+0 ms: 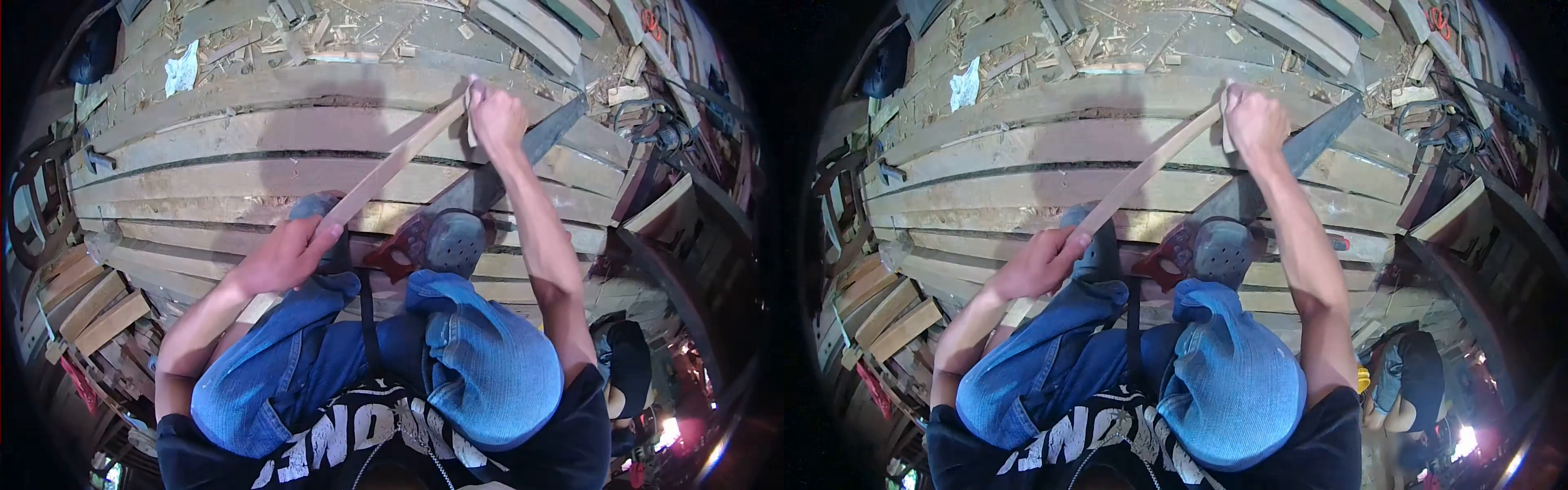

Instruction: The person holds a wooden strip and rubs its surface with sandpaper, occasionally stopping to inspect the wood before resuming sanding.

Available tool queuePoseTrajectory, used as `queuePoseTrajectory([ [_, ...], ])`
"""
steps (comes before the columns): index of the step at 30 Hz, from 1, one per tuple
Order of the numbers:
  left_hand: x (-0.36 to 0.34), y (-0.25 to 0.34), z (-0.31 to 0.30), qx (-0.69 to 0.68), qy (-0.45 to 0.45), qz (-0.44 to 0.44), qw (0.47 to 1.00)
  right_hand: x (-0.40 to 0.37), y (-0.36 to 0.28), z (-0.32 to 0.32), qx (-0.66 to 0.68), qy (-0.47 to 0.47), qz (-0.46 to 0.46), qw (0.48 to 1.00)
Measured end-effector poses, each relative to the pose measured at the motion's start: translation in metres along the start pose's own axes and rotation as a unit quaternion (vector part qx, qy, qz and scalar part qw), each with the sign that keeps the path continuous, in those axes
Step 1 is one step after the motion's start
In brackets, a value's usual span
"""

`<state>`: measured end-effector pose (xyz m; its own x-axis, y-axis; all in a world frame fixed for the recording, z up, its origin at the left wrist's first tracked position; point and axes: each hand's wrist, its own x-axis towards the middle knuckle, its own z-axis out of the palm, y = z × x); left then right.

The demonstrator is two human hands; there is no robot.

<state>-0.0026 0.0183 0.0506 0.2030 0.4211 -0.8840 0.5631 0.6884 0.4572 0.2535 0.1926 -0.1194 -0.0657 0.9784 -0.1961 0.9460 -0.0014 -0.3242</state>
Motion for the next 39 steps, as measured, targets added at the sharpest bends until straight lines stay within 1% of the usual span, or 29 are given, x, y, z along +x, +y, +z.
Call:
queuePoseTrajectory([
  [2, -0.001, 0.002, 0.000, 0.004, 0.004, 0.003, 1.000, -0.013, -0.002, 0.002, 0.035, 0.003, -0.030, 0.999],
  [4, 0.000, -0.001, 0.003, -0.005, 0.006, 0.001, 1.000, 0.000, 0.001, 0.003, 0.027, -0.024, -0.010, 0.999],
  [6, -0.002, -0.004, 0.007, -0.009, -0.001, -0.005, 1.000, 0.008, 0.002, 0.003, 0.001, 0.012, -0.004, 1.000],
  [7, -0.002, -0.002, 0.007, -0.013, -0.001, -0.007, 1.000, -0.001, -0.004, 0.000, 0.002, -0.003, 0.003, 1.000],
  [8, -0.001, 0.000, 0.004, -0.017, 0.004, -0.005, 1.000, -0.014, -0.006, 0.004, 0.071, 0.010, 0.012, 0.997],
  [10, 0.001, 0.000, 0.001, -0.020, 0.000, -0.018, 1.000, -0.042, -0.019, 0.001, 0.063, 0.044, -0.066, 0.995],
  [11, 0.001, 0.000, 0.001, -0.020, 0.000, -0.008, 1.000, -0.041, -0.021, -0.006, 0.057, 0.001, -0.046, 0.997],
  [12, 0.000, -0.002, 0.003, -0.020, -0.005, -0.002, 1.000, -0.035, -0.017, -0.004, 0.059, -0.003, -0.046, 0.997],
  [14, 0.000, -0.005, 0.007, -0.013, 0.000, -0.005, 1.000, -0.018, -0.007, 0.004, 0.036, 0.021, 0.010, 0.999],
  [15, 0.000, -0.004, 0.005, -0.003, 0.009, 0.000, 1.000, -0.033, -0.016, 0.001, 0.048, 0.055, -0.057, 0.996],
  [16, 0.002, -0.004, 0.002, 0.003, 0.015, 0.006, 1.000, -0.047, -0.019, 0.012, 0.105, 0.070, -0.117, 0.985],
  [18, 0.001, -0.006, 0.003, -0.020, -0.005, -0.001, 1.000, -0.074, -0.041, -0.003, 0.135, 0.039, -0.151, 0.978],
  [19, 0.001, -0.005, 0.002, -0.027, -0.013, -0.015, 0.999, -0.067, -0.038, -0.006, 0.099, 0.035, -0.133, 0.986],
  [20, 0.000, -0.005, 0.003, -0.027, -0.014, -0.018, 0.999, -0.053, -0.021, 0.001, 0.059, 0.033, -0.147, 0.987],
  [22, 0.000, -0.002, 0.003, -0.033, -0.007, -0.014, 0.999, -0.028, -0.014, -0.005, 0.032, 0.007, -0.025, 0.999],
  [23, 0.000, -0.005, 0.005, -0.032, -0.007, -0.012, 0.999, -0.036, -0.015, -0.004, 0.056, -0.001, -0.033, 0.998],
  [24, 0.003, -0.010, 0.003, -0.039, -0.007, 0.004, 0.999, -0.058, -0.035, -0.016, 0.065, 0.058, -0.120, 0.989],
  [26, 0.002, -0.012, 0.005, -0.057, -0.011, 0.012, 0.998, -0.087, -0.051, -0.004, 0.115, 0.026, -0.187, 0.975],
  [27, 0.003, -0.011, 0.002, -0.055, -0.017, 0.003, 0.998, -0.082, -0.051, -0.011, 0.090, 0.013, -0.200, 0.975],
  [28, 0.003, -0.010, 0.002, -0.054, -0.029, -0.009, 0.998, -0.071, -0.040, -0.009, 0.091, 0.010, -0.198, 0.976],
  [30, 0.002, -0.008, 0.002, -0.046, -0.026, -0.011, 0.999, -0.031, -0.013, -0.005, -0.033, 0.030, -0.044, 0.998],
  [31, 0.002, -0.007, 0.003, -0.040, -0.017, -0.006, 0.999, -0.025, -0.008, -0.005, -0.005, 0.015, -0.009, 1.000],
  [32, 0.005, -0.008, 0.002, -0.038, -0.015, 0.000, 0.999, -0.032, -0.008, 0.000, -0.006, 0.022, -0.009, 1.000],
  [33, 0.007, -0.012, 0.002, -0.035, -0.011, 0.005, 0.999, -0.053, -0.029, -0.005, 0.064, 0.024, -0.106, 0.992],
  [34, 0.005, -0.015, 0.005, -0.036, -0.011, 0.004, 0.999, -0.076, -0.045, -0.010, 0.132, 0.016, -0.200, 0.971],
  [35, 0.005, -0.015, 0.004, -0.036, -0.008, 0.004, 0.999, -0.085, -0.054, -0.014, 0.139, 0.000, -0.215, 0.967],
  [36, 0.006, -0.014, 0.003, -0.035, -0.005, 0.000, 0.999, -0.074, -0.051, -0.013, 0.141, 0.002, -0.215, 0.966],
  [38, 0.004, -0.013, 0.006, -0.032, -0.015, -0.008, 0.999, -0.040, -0.021, -0.007, -0.022, -0.021, -0.083, 0.996],
  [39, 0.003, -0.010, 0.006, -0.028, -0.009, -0.005, 1.000, -0.023, -0.013, -0.008, 0.031, 0.027, -0.038, 0.998],
])
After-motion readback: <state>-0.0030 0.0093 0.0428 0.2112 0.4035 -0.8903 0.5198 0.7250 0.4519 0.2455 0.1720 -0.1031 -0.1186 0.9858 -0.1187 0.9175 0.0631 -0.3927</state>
